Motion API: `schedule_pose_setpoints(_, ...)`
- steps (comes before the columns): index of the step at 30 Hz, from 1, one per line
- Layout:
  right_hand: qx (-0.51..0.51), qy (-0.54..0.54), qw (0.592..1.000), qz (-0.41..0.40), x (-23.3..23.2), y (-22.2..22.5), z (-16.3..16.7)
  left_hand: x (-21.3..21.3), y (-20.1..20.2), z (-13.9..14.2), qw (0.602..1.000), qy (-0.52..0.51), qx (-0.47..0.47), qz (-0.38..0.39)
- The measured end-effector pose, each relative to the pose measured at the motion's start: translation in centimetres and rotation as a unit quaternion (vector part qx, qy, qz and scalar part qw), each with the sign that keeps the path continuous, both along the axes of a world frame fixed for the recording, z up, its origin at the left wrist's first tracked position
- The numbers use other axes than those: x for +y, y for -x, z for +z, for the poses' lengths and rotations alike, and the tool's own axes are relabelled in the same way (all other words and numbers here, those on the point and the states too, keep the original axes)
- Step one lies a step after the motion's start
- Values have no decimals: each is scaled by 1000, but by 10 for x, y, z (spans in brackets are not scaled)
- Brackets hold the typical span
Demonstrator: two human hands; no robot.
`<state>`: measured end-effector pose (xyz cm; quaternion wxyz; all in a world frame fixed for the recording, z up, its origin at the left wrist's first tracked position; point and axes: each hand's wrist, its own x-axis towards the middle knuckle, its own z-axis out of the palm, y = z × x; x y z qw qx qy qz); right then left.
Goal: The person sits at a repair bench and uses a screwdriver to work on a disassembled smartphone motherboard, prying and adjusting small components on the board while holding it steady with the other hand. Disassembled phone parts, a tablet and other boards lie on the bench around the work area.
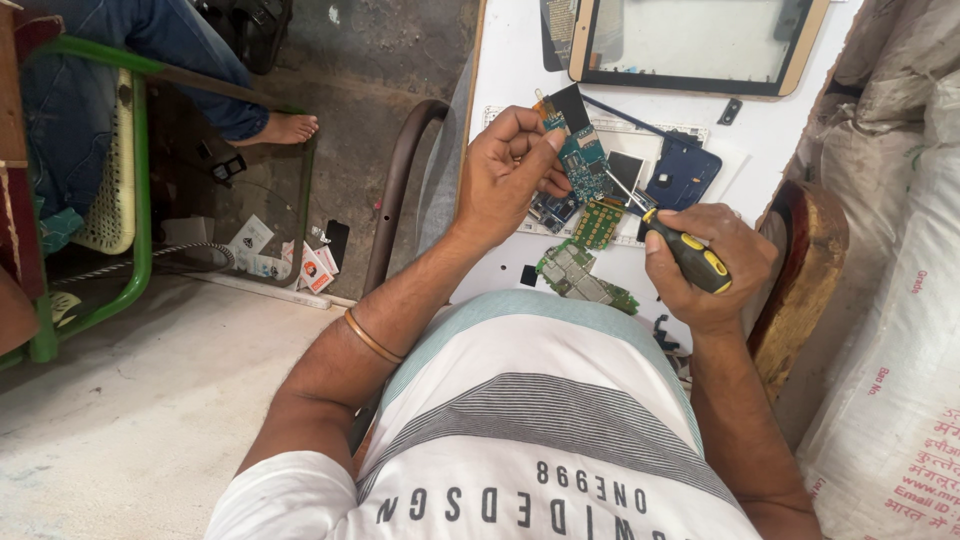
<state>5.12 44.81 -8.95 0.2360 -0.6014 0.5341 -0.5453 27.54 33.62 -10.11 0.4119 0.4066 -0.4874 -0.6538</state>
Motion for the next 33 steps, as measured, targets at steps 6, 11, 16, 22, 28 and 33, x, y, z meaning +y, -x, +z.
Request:
schedule_pose_setpoints(6, 17, 24, 1000, 0, -1, -1, -1, -1, 1, 0, 1000, -5, 4, 6)
schedule_pose_setpoints(11, 17, 31, 999, 4, 0, -2, -1, -1, 1, 0, 1000, 8, 1, 5)
schedule_pose_setpoints(16, -5, 26, 1000, 15, 1, -4, -2, 1, 2, 0, 1000, -3, 6, 5)
schedule_pose_setpoints(22, -13, 13, 1000, 18, 0, -6, -1, 0, 2, 1, 1000, 4, -14, -1)
schedule_pose_setpoints(28, 4, 22, 999, 23, 0, -8, -1, 1, 3, 2, 1000, 2, -4, -5)
schedule_pose_setpoints(33, 4, 24, 999, 26, -2, -9, -1, 0, 3, 3, 1000, 2, -13, -4)
